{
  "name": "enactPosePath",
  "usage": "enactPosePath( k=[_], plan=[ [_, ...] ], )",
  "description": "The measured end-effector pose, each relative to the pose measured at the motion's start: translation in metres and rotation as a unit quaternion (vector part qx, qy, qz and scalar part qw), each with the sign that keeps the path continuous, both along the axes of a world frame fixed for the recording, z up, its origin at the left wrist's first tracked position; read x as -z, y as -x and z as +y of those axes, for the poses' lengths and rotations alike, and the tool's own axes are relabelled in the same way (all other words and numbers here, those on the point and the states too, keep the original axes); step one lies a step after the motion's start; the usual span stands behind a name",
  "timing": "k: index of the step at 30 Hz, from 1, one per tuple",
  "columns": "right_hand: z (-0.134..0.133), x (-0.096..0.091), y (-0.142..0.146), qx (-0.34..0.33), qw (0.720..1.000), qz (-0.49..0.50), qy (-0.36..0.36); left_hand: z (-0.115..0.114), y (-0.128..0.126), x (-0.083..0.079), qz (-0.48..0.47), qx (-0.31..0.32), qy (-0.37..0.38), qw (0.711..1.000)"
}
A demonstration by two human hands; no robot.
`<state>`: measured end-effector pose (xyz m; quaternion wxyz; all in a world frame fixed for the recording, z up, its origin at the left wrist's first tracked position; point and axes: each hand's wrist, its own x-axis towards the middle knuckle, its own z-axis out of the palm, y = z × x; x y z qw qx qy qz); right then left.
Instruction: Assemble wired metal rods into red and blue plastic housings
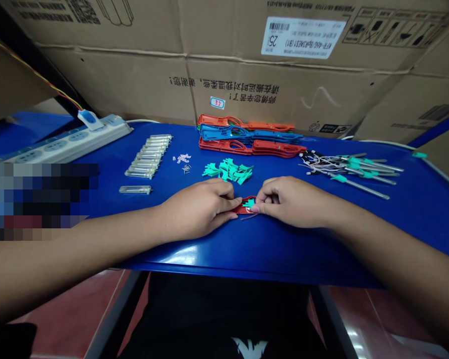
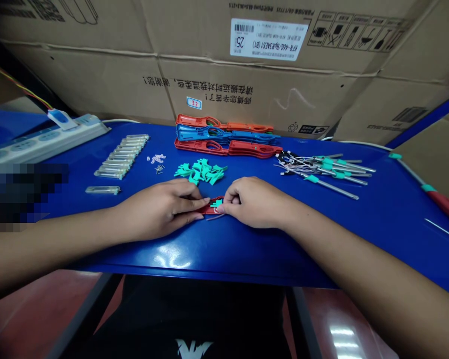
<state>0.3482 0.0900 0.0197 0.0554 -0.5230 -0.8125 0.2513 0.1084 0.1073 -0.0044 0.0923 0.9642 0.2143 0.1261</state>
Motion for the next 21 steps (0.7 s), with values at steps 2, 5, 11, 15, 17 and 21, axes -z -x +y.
enactPosePath(
  k=[2,5,11,15,17,21],
  plan=[
    [0.001,0.0,0.004,0.002,1.0,-0.018,0.011,0.001,0.0,-0.001,-0.008,-0.004,0.016,1.0],
    [-0.001,0.001,0.008,0.01,1.0,-0.014,-0.001,0.001,-0.001,-0.002,-0.024,-0.019,0.053,0.998],
    [-0.004,0.003,0.013,0.015,1.0,-0.006,-0.017,-0.002,-0.005,-0.006,-0.043,-0.032,0.092,0.994],
    [-0.004,0.003,0.013,0.007,1.0,-0.008,-0.029,-0.001,-0.006,-0.006,-0.046,-0.032,0.101,0.993],
    [-0.004,0.004,0.012,0.007,0.999,-0.005,-0.042,0.001,-0.006,-0.005,-0.045,-0.032,0.1,0.993],
    [-0.006,0.005,0.009,-0.019,0.997,0.014,-0.07,0.002,-0.006,-0.005,-0.039,-0.027,0.091,0.995]
  ],
)
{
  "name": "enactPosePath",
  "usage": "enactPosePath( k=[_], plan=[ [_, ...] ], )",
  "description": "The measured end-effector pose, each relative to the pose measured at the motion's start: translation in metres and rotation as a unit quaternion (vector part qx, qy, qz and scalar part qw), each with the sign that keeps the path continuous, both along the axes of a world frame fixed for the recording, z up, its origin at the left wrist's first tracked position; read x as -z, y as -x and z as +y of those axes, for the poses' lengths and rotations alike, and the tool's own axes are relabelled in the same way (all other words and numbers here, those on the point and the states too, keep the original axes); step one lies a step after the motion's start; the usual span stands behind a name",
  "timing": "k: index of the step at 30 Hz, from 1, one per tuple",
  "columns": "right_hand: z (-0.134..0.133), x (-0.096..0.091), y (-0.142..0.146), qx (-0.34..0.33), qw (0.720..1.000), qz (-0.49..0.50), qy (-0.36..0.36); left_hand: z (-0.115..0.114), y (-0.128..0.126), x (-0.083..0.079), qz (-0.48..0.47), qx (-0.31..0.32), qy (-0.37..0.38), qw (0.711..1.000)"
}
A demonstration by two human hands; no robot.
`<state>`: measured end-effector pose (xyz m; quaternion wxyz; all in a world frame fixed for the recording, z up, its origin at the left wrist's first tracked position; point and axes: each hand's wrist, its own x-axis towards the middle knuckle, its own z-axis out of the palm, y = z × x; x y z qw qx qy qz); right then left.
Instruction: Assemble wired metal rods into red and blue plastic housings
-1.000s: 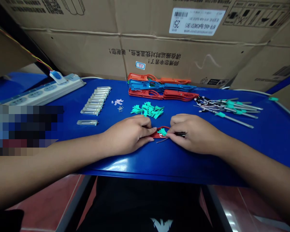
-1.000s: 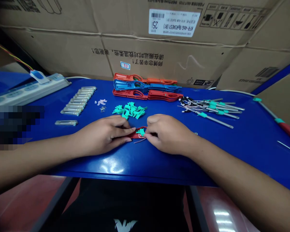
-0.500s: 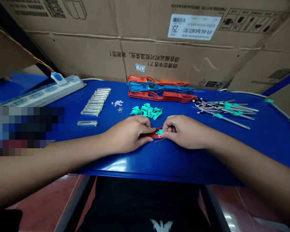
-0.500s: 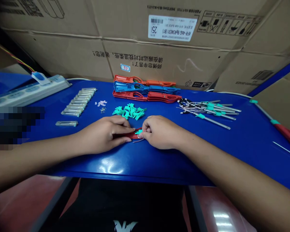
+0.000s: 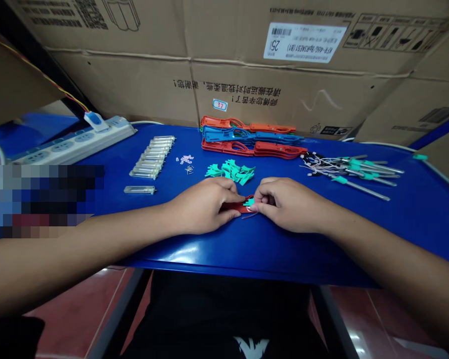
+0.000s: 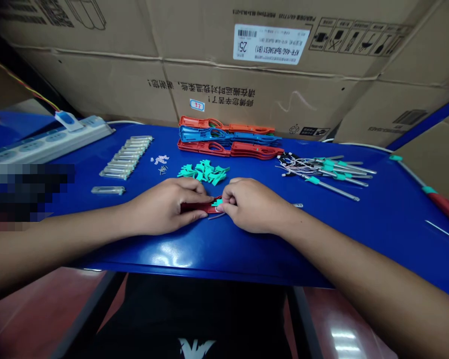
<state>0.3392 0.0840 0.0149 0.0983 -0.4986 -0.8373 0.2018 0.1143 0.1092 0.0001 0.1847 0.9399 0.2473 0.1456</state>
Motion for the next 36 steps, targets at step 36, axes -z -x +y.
enactPosePath(
  k=[36],
  plan=[
    [0.015,0.0,-0.039,-0.071,0.99,0.029,-0.122,0.012,0.091,-0.06,0.282,-0.141,0.058,0.947]
  ],
)
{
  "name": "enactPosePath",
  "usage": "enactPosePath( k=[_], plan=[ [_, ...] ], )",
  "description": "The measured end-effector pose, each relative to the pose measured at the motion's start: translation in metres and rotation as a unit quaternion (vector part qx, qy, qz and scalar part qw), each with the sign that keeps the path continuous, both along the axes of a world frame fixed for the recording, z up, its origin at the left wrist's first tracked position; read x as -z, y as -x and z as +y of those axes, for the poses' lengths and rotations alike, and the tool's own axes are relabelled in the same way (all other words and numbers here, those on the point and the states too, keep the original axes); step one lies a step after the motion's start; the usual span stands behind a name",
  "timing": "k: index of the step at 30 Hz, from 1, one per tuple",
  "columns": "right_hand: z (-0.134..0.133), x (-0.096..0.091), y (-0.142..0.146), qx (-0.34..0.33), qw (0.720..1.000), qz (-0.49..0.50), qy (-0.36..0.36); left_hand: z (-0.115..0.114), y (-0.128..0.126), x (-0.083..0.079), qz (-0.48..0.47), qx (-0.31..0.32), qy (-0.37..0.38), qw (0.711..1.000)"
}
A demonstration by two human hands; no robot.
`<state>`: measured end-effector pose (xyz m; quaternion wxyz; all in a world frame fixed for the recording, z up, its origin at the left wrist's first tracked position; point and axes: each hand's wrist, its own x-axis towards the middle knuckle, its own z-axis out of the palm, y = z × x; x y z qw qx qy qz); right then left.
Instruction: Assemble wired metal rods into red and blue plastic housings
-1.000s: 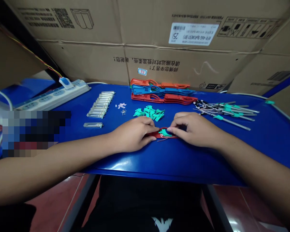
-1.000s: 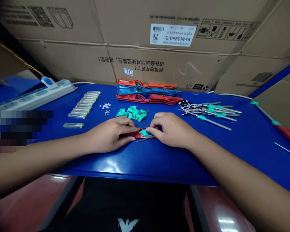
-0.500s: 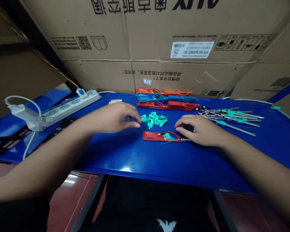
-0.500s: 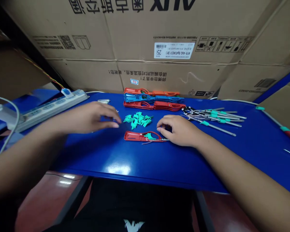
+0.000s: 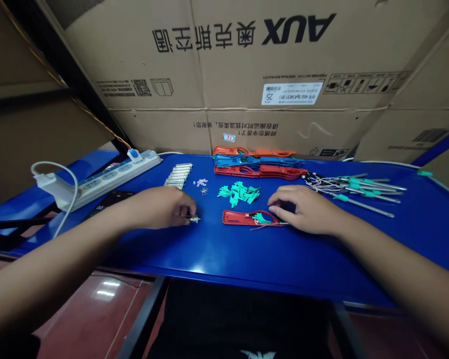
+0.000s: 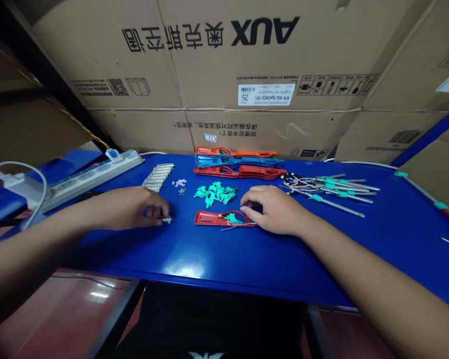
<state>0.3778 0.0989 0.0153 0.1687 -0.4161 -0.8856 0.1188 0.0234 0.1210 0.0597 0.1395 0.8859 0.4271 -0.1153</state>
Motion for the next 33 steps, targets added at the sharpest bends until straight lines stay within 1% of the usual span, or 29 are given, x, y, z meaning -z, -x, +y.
enactPosePath(
  k=[2,3,4,5,6,7,8,9,10,13,16,19,23,29,33],
  plan=[
    [0.0,0.0,0.0,-0.001,1.0,-0.002,0.006,0.004,-0.021,-0.01,0.027,0.039,-0.008,0.999],
    [0.0,0.0,0.0,-0.001,1.0,-0.004,0.007,0.007,-0.029,-0.015,0.033,0.048,-0.007,0.998],
    [0.0,-0.001,-0.001,0.001,1.0,-0.006,0.006,0.013,-0.036,-0.019,0.028,0.042,-0.024,0.998],
    [0.0,-0.001,-0.001,0.003,1.0,-0.009,0.005,0.019,-0.041,-0.023,0.016,0.013,-0.075,0.997],
    [0.0,-0.001,-0.001,0.005,1.0,-0.01,0.002,0.027,-0.043,-0.025,0.02,-0.051,-0.15,0.987],
    [0.0,-0.002,-0.002,0.005,1.0,-0.011,0.0,0.034,-0.044,-0.025,0.04,-0.13,-0.234,0.963],
    [0.0,-0.002,-0.002,0.005,1.0,-0.012,-0.004,0.042,-0.042,-0.023,0.072,-0.184,-0.272,0.942],
    [-0.001,-0.002,-0.002,0.005,1.0,-0.013,-0.006,0.05,-0.039,-0.02,0.099,-0.206,-0.266,0.936],
    [-0.001,-0.002,-0.002,0.005,1.0,-0.015,-0.007,0.056,-0.035,-0.015,0.112,-0.205,-0.243,0.941],
    [-0.001,-0.003,-0.002,0.002,1.0,-0.021,-0.007,0.067,-0.023,-0.003,0.134,-0.175,-0.203,0.954],
    [-0.001,-0.002,-0.002,0.002,1.0,-0.023,-0.009,0.069,-0.019,0.004,0.13,-0.152,-0.191,0.961],
    [0.0,-0.002,-0.003,0.003,1.0,-0.025,-0.009,0.067,-0.024,0.008,0.121,-0.148,-0.176,0.966],
    [0.0,-0.002,-0.003,0.0,0.999,-0.032,-0.007,0.067,-0.028,0.014,0.115,-0.158,-0.173,0.965],
    [-0.002,-0.004,-0.001,-0.008,1.0,-0.027,-0.007,0.071,-0.026,0.017,0.115,-0.161,-0.173,0.965],
    [0.0,-0.003,-0.001,-0.014,1.0,-0.024,-0.006,0.077,-0.023,0.018,0.104,-0.169,-0.166,0.966]
  ],
)
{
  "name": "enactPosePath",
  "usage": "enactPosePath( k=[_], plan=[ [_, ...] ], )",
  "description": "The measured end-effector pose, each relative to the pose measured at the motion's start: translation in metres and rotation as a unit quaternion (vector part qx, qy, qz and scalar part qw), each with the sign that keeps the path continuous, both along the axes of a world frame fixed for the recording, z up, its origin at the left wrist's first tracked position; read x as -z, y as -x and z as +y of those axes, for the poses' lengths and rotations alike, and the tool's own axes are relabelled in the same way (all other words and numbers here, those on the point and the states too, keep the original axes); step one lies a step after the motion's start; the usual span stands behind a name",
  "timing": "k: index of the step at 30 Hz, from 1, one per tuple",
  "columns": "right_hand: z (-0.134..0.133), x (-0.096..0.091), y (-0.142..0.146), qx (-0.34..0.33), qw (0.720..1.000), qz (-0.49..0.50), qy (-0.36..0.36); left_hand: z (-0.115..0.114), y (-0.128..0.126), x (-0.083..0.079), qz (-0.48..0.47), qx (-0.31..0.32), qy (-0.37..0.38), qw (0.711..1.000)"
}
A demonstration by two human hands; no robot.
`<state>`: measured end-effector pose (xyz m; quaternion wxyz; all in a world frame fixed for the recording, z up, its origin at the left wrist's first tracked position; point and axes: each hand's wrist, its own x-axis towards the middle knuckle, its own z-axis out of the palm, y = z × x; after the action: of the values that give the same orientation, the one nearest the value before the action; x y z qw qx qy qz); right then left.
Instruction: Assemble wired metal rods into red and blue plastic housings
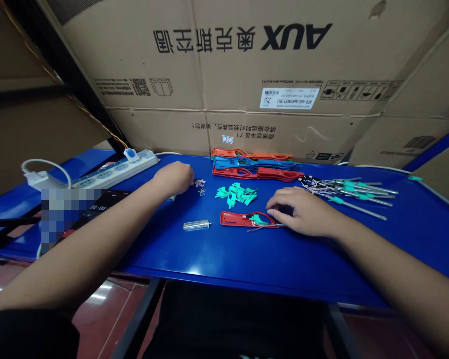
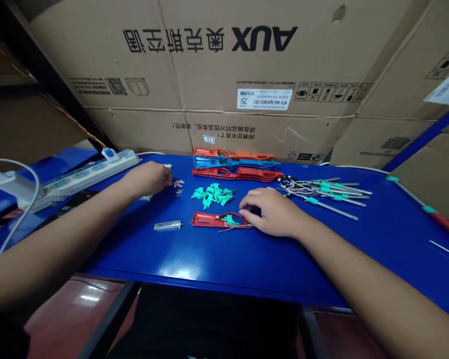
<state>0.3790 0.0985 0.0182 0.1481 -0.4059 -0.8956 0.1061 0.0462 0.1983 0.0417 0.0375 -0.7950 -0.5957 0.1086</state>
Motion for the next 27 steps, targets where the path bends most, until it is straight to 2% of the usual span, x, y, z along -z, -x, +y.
enactPosePath(
  k=[4,7,9,11,13,15,19,20,22,24,25,27],
  plan=[
    [0.001,0.002,0.0,-0.003,1.0,0.016,-0.017,-0.003,-0.001,-0.003,-0.032,0.014,-0.013,0.999],
    [-0.003,0.0,0.007,0.008,0.997,0.063,-0.032,-0.026,-0.017,-0.006,-0.131,0.066,-0.028,0.989],
    [-0.009,-0.001,0.017,0.015,0.993,0.108,-0.038,-0.05,-0.033,-0.007,-0.348,0.126,0.003,0.929],
    [-0.015,-0.003,0.029,0.018,0.987,0.153,-0.042,-0.074,-0.05,-0.006,-0.455,0.194,0.008,0.869],
    [-0.021,-0.003,0.04,0.008,0.982,0.185,-0.048,-0.091,-0.062,-0.004,-0.482,0.231,0.015,0.845],
    [-0.024,-0.003,0.048,-0.003,0.978,0.201,-0.061,-0.099,-0.069,-0.001,-0.5,0.239,0.028,0.832],
    [-0.025,-0.002,0.052,-0.004,0.976,0.204,-0.079,-0.096,-0.07,0.004,-0.54,0.211,0.101,0.808],
    [-0.025,-0.001,0.051,-0.001,0.976,0.203,-0.081,-0.094,-0.068,0.003,-0.538,0.213,0.115,0.807],
    [-0.024,-0.001,0.046,0.006,0.975,0.201,-0.09,-0.088,-0.06,-0.002,-0.488,0.244,0.121,0.83],
    [-0.023,-0.001,0.04,0.016,0.977,0.19,-0.096,-0.082,-0.046,-0.011,-0.363,0.295,0.103,0.878],
    [-0.022,-0.001,0.036,0.02,0.979,0.181,-0.094,-0.079,-0.038,-0.015,-0.296,0.297,0.089,0.903],
    [-0.019,-0.001,0.029,0.032,0.983,0.161,-0.083,-0.072,-0.023,-0.022,-0.183,0.258,0.075,0.945]
  ],
)
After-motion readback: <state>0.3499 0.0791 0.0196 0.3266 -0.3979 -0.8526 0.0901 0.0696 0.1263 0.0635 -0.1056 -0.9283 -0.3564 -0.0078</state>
